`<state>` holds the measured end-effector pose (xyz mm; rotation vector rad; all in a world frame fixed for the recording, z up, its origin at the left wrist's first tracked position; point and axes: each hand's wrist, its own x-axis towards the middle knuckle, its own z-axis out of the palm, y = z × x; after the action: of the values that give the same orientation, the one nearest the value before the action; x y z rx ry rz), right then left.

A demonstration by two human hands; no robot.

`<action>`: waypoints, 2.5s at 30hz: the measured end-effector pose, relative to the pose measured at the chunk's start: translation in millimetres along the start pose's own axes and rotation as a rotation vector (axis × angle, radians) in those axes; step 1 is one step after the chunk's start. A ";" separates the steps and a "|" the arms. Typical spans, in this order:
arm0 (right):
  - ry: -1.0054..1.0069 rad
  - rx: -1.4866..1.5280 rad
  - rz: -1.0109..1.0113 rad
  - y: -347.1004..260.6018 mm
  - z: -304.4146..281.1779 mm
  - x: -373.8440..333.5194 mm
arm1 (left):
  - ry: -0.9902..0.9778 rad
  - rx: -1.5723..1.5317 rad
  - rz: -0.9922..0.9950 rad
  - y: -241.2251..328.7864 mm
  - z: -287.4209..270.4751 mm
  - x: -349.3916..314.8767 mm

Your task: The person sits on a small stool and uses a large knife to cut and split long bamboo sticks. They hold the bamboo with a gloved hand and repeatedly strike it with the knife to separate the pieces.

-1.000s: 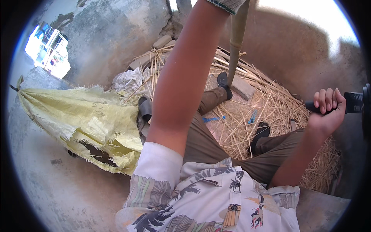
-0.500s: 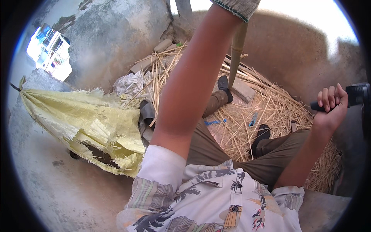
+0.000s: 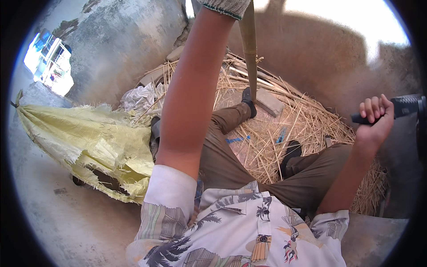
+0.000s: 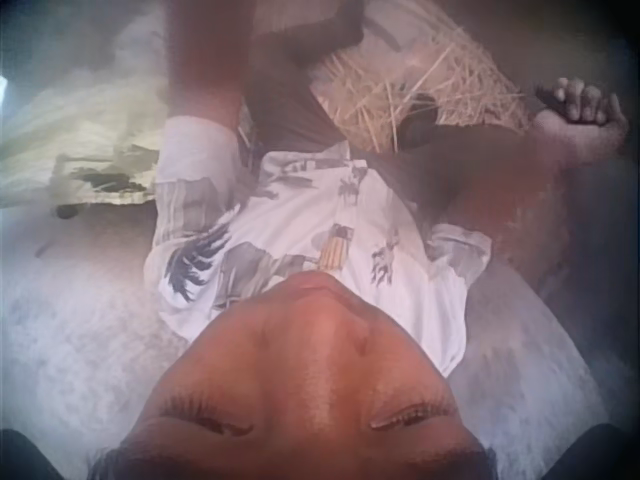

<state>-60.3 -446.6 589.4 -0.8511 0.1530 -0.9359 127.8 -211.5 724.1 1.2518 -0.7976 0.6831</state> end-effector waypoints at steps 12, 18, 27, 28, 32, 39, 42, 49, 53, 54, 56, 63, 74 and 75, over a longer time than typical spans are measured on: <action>-0.260 -0.310 0.581 100.0 25.3 -73.3 | 0.015 -0.035 -0.128 1.7 21.1 8.9; 0.172 0.293 -0.283 31.6 41.3 -20.3 | -0.174 -0.891 -0.311 -37.2 27.7 10.6; -0.247 -0.099 1.054 96.6 15.7 -51.5 | -0.007 0.689 0.881 -36.1 21.3 16.7; -0.143 -0.124 0.813 73.2 20.2 -42.9 | -0.013 0.689 0.839 -36.5 19.1 15.1; 0.026 0.175 0.003 25.7 19.4 -8.5 | 0.135 0.728 0.814 -28.5 40.5 15.2; -0.162 0.228 0.893 115.6 30.1 -46.6 | -0.336 -0.901 -0.376 -53.4 37.4 11.1; -0.331 0.038 1.206 99.3 9.2 -46.8 | -0.147 -0.637 -0.352 -30.4 37.0 -0.4; 0.330 0.303 -0.363 49.3 -5.6 -14.8 | -0.034 -0.367 -0.232 4.3 47.6 -13.4; -0.480 0.007 1.485 203.1 32.8 -116.4 | -0.015 -0.146 0.018 -2.8 42.7 -22.8; -0.451 0.006 1.484 194.0 29.3 -124.4 | -0.014 -0.429 -0.263 -6.3 27.1 -6.6; -0.420 -0.015 1.414 145.6 21.4 -93.8 | 0.043 -0.457 -0.246 -9.6 11.9 -5.0; -0.176 0.124 0.097 -4.2 9.6 -19.0 | -0.012 -0.333 0.060 -39.0 -15.9 7.9; -0.335 -0.013 1.077 69.6 24.4 -37.9 | -0.009 -0.219 -0.008 -22.1 -10.3 -7.9; -0.300 -0.031 0.854 43.3 26.4 -29.4 | -0.003 -0.214 -0.002 -20.8 -15.6 -5.6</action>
<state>-38.0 -395.9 570.0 -0.8323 0.2436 -0.0052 143.8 -200.2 706.1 1.0592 -0.8486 0.5785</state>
